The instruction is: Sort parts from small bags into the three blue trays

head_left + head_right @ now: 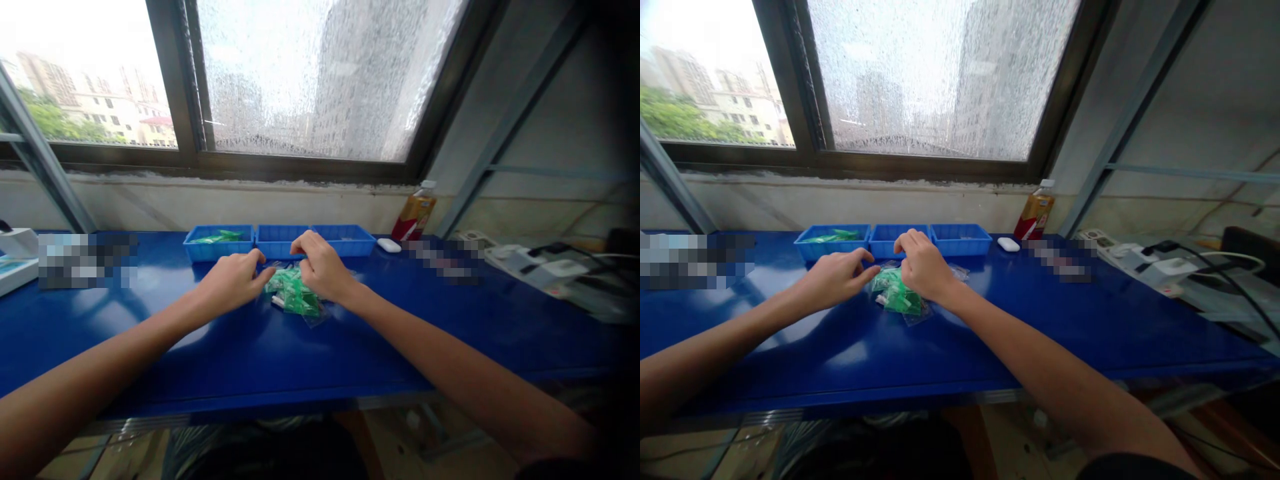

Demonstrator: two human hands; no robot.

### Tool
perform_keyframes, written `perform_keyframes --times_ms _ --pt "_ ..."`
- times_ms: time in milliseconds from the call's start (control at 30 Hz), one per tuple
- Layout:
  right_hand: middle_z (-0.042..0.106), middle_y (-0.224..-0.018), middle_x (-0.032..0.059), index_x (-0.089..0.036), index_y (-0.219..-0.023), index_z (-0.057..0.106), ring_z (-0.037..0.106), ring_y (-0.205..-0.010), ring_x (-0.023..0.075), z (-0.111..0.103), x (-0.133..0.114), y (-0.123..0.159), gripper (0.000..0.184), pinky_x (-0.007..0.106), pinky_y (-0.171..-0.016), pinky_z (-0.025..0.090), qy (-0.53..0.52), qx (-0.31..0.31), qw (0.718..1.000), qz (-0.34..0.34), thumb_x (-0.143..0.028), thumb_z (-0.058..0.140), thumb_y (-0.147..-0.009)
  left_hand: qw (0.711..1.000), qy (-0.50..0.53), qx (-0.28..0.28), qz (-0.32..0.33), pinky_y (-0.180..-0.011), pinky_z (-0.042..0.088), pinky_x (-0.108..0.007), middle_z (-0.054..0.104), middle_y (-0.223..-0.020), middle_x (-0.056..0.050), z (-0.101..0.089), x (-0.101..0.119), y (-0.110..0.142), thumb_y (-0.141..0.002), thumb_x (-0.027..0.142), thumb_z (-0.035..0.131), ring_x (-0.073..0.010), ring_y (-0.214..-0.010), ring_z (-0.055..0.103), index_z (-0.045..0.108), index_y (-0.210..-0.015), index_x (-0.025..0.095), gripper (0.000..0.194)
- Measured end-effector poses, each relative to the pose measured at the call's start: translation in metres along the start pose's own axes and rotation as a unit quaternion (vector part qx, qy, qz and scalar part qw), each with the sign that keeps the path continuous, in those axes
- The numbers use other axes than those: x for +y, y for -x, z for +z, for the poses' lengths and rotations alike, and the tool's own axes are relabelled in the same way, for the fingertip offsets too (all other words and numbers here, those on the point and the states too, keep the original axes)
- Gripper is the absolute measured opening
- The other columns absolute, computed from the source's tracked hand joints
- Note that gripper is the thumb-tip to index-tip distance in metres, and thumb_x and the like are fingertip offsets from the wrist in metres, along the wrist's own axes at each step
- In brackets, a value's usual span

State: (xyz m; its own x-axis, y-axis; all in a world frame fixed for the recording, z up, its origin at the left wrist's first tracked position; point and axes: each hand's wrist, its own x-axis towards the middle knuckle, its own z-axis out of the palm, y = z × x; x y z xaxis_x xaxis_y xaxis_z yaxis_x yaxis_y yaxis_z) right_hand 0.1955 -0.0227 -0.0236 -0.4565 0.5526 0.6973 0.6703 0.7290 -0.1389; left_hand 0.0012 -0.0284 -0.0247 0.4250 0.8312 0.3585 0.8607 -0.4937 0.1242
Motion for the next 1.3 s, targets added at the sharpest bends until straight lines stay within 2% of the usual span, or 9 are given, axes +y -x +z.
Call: perform_keyframes --times_ms 233,400,567,700,800,933,1067,1167,1300 --pt "0.059 -0.08 0.006 -0.016 -0.082 0.06 0.049 -0.079 0.0171 0.006 -0.002 0.005 0.013 0.031 -0.076 0.037 0.04 -0.166 0.985 0.003 -0.021 0.048 -0.082 0.984 0.132 -0.1 -0.064 -0.058 0.037 -0.027 0.064 -0.078 -0.005 0.022 -0.009 -0.009 -0.073 0.056 0.05 -0.021 -0.07 0.059 0.058 -0.096 0.017 0.045" --pt "0.059 -0.077 0.0043 -0.015 -0.081 0.056 0.05 -0.077 0.0168 0.006 -0.005 0.001 0.009 0.03 -0.071 0.038 -0.029 -0.105 0.992 0.06 -0.024 0.055 -0.078 0.981 0.171 0.02 -0.087 -0.053 0.034 -0.025 0.056 -0.068 0.001 0.016 -0.021 -0.011 -0.071 0.04 0.061 -0.0144 -0.058 0.051 0.05 -0.091 0.019 0.031" --pt "0.054 -0.06 0.0012 -0.016 -0.066 0.054 0.049 -0.056 0.0116 0.002 -0.007 -0.007 0.043 0.026 -0.057 0.038 -0.267 -0.105 0.931 0.227 -0.047 0.035 -0.088 0.979 0.1 0.159 0.078 -0.063 0.04 -0.026 0.055 -0.082 -0.002 0.001 -0.018 -0.007 -0.081 0.02 0.051 -0.0144 -0.07 0.051 0.049 -0.083 0.019 0.003" --pt "0.051 -0.059 -0.0013 -0.016 -0.071 0.054 0.048 -0.052 0.0103 0.001 -0.01 -0.01 0.034 0.024 -0.052 0.039 -0.403 -0.086 0.864 0.289 -0.046 0.044 -0.084 0.965 0.077 0.157 0.197 -0.078 0.043 -0.032 0.052 -0.101 -0.007 -0.001 -0.011 -0.004 -0.079 0.003 0.043 -0.0184 -0.092 0.049 0.056 -0.086 0.019 0.021" --pt "0.048 -0.059 -0.0033 -0.017 -0.076 0.054 0.044 -0.05 0.0092 0.001 -0.009 -0.01 0.02 0.023 -0.047 0.036 -0.352 -0.037 0.894 0.275 -0.036 0.052 -0.081 0.971 0.108 0.153 0.151 -0.083 0.043 -0.038 0.048 -0.108 -0.008 0.003 -0.008 -0.005 -0.08 0.011 0.05 -0.0217 -0.099 0.045 0.061 -0.089 0.022 0.018" --pt "0.051 -0.068 0.0002 -0.017 -0.082 0.06 0.048 -0.06 0.0109 0.001 -0.003 -0.006 0.01 0.025 -0.054 0.041 -0.189 0.053 0.969 0.149 -0.025 0.053 -0.082 0.957 0.273 0.097 0.001 -0.081 0.043 -0.037 0.05 -0.094 -0.007 0.001 -0.006 -0.008 -0.082 0.036 0.053 -0.0207 -0.091 0.048 0.065 -0.09 0.02 0.022" --pt "0.053 -0.085 0.0037 -0.021 -0.093 0.061 0.053 -0.076 0.0136 0.002 -0.005 -0.001 0.017 0.029 -0.069 0.047 -0.134 0.067 0.988 0.03 -0.015 0.051 -0.081 0.856 0.495 0.016 -0.151 -0.057 0.04 -0.027 0.054 -0.079 -0.004 -0.002 -0.002 -0.01 -0.086 0.051 0.039 -0.0159 -0.072 0.05 0.062 -0.083 0.016 0.042" --pt "0.05 -0.097 0.0068 -0.02 -0.098 0.061 0.053 -0.089 0.0154 0.002 -0.011 0.001 0.027 0.033 -0.08 0.047 -0.136 0.041 0.99 0.007 -0.009 0.047 -0.078 0.799 0.578 0.001 -0.163 -0.049 0.034 -0.021 0.049 -0.067 0.001 0.0 0.0 -0.008 -0.081 0.045 0.053 -0.0106 -0.058 0.045 0.055 -0.083 0.016 0.029" --pt "0.053 -0.093 0.0069 -0.017 -0.087 0.062 0.051 -0.094 0.0192 -0.004 -0.017 -0.004 0.013 0.038 -0.087 0.041 -0.187 0.001 0.975 0.117 -0.018 0.054 -0.076 0.868 0.476 0.123 -0.066 -0.054 0.039 -0.021 0.05 -0.07 0.001 0.003 0.001 -0.004 -0.08 0.033 0.057 -0.0107 -0.062 0.048 0.051 -0.082 0.019 0.015"
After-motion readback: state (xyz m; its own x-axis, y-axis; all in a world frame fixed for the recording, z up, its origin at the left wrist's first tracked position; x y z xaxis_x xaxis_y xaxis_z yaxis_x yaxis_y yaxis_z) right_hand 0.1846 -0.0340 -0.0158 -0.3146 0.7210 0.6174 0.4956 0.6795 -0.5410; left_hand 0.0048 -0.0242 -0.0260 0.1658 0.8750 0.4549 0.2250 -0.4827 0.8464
